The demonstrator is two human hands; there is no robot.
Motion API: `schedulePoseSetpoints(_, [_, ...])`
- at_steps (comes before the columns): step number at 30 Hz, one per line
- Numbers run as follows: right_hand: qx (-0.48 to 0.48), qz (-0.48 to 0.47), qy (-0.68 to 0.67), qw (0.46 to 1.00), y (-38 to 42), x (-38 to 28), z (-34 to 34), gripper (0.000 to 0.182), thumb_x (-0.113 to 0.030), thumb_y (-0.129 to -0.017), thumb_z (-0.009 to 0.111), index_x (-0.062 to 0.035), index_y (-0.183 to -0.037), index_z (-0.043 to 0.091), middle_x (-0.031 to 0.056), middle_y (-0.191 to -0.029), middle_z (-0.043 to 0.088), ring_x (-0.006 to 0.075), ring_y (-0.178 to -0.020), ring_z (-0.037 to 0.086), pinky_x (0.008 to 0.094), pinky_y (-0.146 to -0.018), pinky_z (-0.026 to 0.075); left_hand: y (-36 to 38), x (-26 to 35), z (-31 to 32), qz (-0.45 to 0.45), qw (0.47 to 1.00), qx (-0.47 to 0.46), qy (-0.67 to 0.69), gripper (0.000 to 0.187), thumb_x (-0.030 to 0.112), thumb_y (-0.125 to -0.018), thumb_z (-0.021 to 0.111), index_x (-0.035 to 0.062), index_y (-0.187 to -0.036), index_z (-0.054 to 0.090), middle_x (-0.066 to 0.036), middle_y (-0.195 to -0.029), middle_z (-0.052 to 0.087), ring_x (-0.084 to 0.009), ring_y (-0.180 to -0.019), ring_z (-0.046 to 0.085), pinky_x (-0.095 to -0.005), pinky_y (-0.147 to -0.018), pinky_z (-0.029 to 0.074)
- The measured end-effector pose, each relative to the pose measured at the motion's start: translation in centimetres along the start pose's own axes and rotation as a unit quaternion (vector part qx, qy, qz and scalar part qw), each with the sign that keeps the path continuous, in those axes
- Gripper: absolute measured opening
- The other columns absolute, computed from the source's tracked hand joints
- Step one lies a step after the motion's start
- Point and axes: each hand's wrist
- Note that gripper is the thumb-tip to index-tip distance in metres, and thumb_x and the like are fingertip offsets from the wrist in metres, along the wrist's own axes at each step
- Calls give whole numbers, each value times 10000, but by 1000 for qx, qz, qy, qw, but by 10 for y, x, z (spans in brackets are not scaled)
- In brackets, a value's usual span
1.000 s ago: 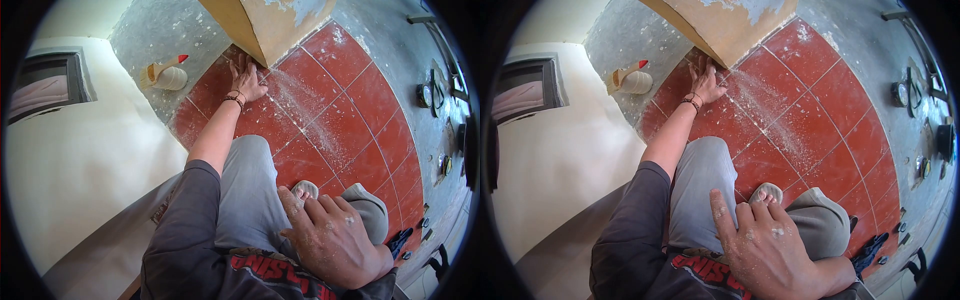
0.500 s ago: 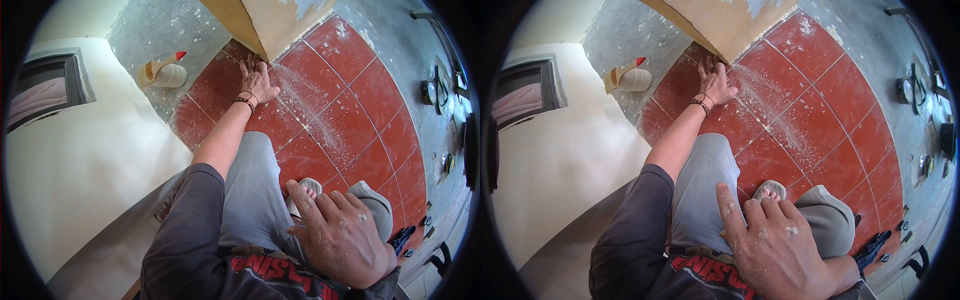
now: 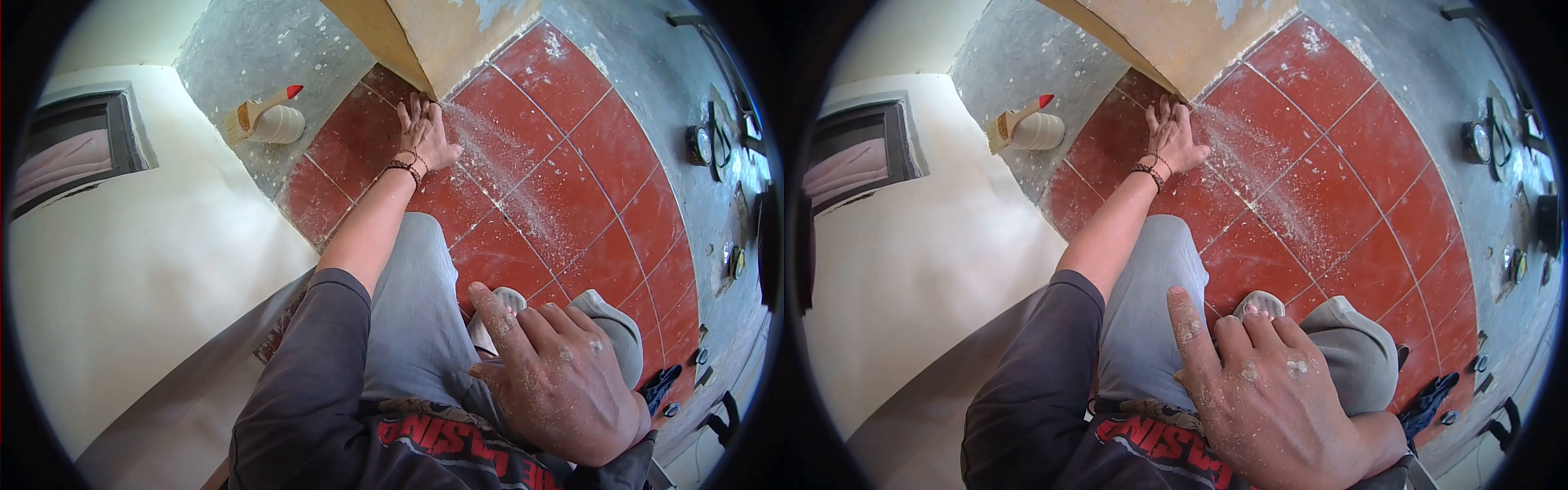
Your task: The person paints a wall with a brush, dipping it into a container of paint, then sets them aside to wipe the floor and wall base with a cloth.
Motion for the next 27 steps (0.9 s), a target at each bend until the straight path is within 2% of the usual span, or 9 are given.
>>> schedulePoseSetpoints(4, [1,4,-1,1000,1,0,0,743,-268,-779,764,-67,-1406,419,171,-1047,670,334,-939,654,419,-806,496,3,4,2,5,1000,-3,10,774,377,-708,684,-63,-1256,359,-264,-1387,402,-428,-1419,197,-593,-1153,55])
schedulePoseSetpoints(12, [9,3,0,1000,3,0,-1,760,-269,-781,763,-60,-1419,407,176,-1042,669,347,-936,654,424,-803,491,4,14,-4,-1,1000,-17,18,823,387,-695,703,-82,-1274,353,-269,-1423,364,-402,-1403,219,-574,-1151,63])
schedulePoseSetpoints(15, [11,-2,4,1000,4,-1,1,764,-273,-786,757,-60,-1427,401,174,-1032,669,345,-931,654,426,-801,489,9,21,-8,-11,999,-30,27,862,394,-691,707,-92,-1303,344,-279,-1453,333,-382,-1406,217,-556,-1151,63])
schedulePoseSetpoints(18, [24,-6,7,1000,5,-1,2,764,-277,-786,754,-61,-1428,400,172,-1008,669,341,-926,654,424,-802,488,11,25,-6,-9,999,-3,35,895,396,-687,712,-100,-1327,333,-289,-1460,327,-368,-1406,217,-545,-1148,65])
schedulePoseSetpoints(21, [30,-20,-1,999,6,3,4,760,-274,-782,755,-60,-1422,405,171,-974,667,338,-923,653,424,-809,489,10,27,-11,-22,997,-49,53,924,420,-684,710,-83,-1356,324,-256,-1507,278,-363,-1444,157,-541,-1173,42])
schedulePoseSetpoints(23, [34,-34,-9,999,5,6,5,757,-269,-780,756,-57,-1418,408,171,-959,666,337,-922,652,426,-814,489,11,29,-9,-24,996,-31,83,916,383,-678,709,-73,-1359,300,-287,-1419,377,-359,-1417,210,-554,-1139,90])
schedulePoseSetpoints(24, [42,-29,-17,999,4,6,5,746,-258,-783,752,-51,-1414,411,173,-954,665,337,-922,651,431,-815,489,14,30,-9,-24,996,-27,82,916,383,-678,709,-73,-1359,300,-287,-1419,377,-359,-1417,210,-554,-1139,90])
schedulePoseSetpoints(26, [54,-25,-20,998,3,8,5,735,-248,-787,748,-44,-1410,415,174,-950,663,337,-923,649,435,-816,489,23,33,-10,-29,989,50,139,801,282,-700,656,-15,-1360,313,-248,-1386,416,-340,-1407,286,-495,-1130,180])
schedulePoseSetpoints(27, [70,-10,-27,997,3,9,4,719,-238,-793,742,-43,-1406,422,177,-953,663,341,-919,649,440,-812,490,27,31,-14,-26,988,56,139,801,282,-700,656,-15,-1360,313,-248,-1386,416,-340,-1407,286,-495,-1130,180])
Point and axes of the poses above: each hand's wrist, its own y-axis away from the middle knuckle, its own z-axis out of the palm, x = y × z
